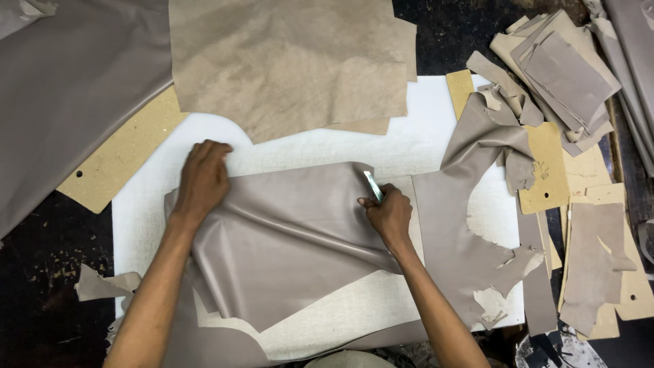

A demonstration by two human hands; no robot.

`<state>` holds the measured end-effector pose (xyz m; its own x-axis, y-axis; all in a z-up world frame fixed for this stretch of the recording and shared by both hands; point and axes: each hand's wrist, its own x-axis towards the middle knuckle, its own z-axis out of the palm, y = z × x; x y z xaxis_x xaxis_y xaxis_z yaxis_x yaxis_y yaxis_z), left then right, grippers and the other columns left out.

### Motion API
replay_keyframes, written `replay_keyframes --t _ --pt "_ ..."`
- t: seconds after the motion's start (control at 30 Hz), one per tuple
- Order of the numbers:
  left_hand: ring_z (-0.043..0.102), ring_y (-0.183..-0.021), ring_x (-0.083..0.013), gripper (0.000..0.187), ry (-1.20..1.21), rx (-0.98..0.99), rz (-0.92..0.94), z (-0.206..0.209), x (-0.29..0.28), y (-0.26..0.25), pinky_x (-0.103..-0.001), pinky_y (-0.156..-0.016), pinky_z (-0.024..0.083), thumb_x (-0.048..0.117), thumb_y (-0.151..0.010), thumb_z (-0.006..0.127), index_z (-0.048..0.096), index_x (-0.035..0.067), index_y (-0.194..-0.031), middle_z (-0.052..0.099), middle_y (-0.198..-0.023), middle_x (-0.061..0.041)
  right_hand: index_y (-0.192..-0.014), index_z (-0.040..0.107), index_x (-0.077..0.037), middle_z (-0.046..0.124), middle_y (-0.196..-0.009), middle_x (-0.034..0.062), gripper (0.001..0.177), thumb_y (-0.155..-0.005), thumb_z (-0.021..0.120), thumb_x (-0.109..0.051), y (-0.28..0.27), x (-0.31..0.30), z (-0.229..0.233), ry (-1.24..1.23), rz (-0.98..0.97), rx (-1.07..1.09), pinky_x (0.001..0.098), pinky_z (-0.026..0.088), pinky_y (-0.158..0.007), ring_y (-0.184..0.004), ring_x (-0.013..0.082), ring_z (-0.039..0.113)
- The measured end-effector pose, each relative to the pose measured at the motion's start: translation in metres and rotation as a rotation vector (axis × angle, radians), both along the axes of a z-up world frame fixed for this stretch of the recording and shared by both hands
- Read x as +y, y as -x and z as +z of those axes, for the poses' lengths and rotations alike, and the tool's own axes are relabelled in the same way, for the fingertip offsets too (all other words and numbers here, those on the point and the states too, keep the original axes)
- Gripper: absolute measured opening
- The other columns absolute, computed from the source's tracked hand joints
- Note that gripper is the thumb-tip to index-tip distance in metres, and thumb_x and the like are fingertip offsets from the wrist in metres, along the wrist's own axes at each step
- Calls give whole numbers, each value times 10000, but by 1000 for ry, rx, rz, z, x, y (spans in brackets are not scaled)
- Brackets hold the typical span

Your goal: The person uses a utility knife to cut a large piece of light brown fabric on a white table. They place cardboard templates on the fabric, trace around them, and cut out the shapes. The person repeatedly positions templates, cuts along the edges, and removes the cut pieces.

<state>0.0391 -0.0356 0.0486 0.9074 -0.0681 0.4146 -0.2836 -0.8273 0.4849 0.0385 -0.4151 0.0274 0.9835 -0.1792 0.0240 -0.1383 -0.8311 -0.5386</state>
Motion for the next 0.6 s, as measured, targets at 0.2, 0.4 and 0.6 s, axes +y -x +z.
replay_keyframes --t 0.2,0.4,0.6 --pt "558 -1215 -337 422 -102 -285 -176 -21 -48 -68 -443 -1015 437 -38 -856 598 661 -35 -1273 621 -1315 -184 -870 765 -8 712 -710 156 194 -866 793 -200 -19 -82 19 30 -316 -96 411 542 -632 -607 246 685" --pt "591 -1098 -278 188 2 -285 -152 -20 -63 -85 -411 -955 449 -42 -947 649 727 19 -1107 664 -1142 -103 -1073 713 12 725 -879 100 379 -836 868 -239 14 -173 26 -205 -259 -188 367 535 -662 -732 197 671" --pt "584 -989 -230 201 8 -339 -161 -3 -67 -45 -391 -879 434 -65 -947 653 737 34 -1101 661 -1042 -67 -987 712 25 694 -785 131 468 -764 926 -327 96 -166 -6 -59 -444 110 370 496 -629 -662 204 607"
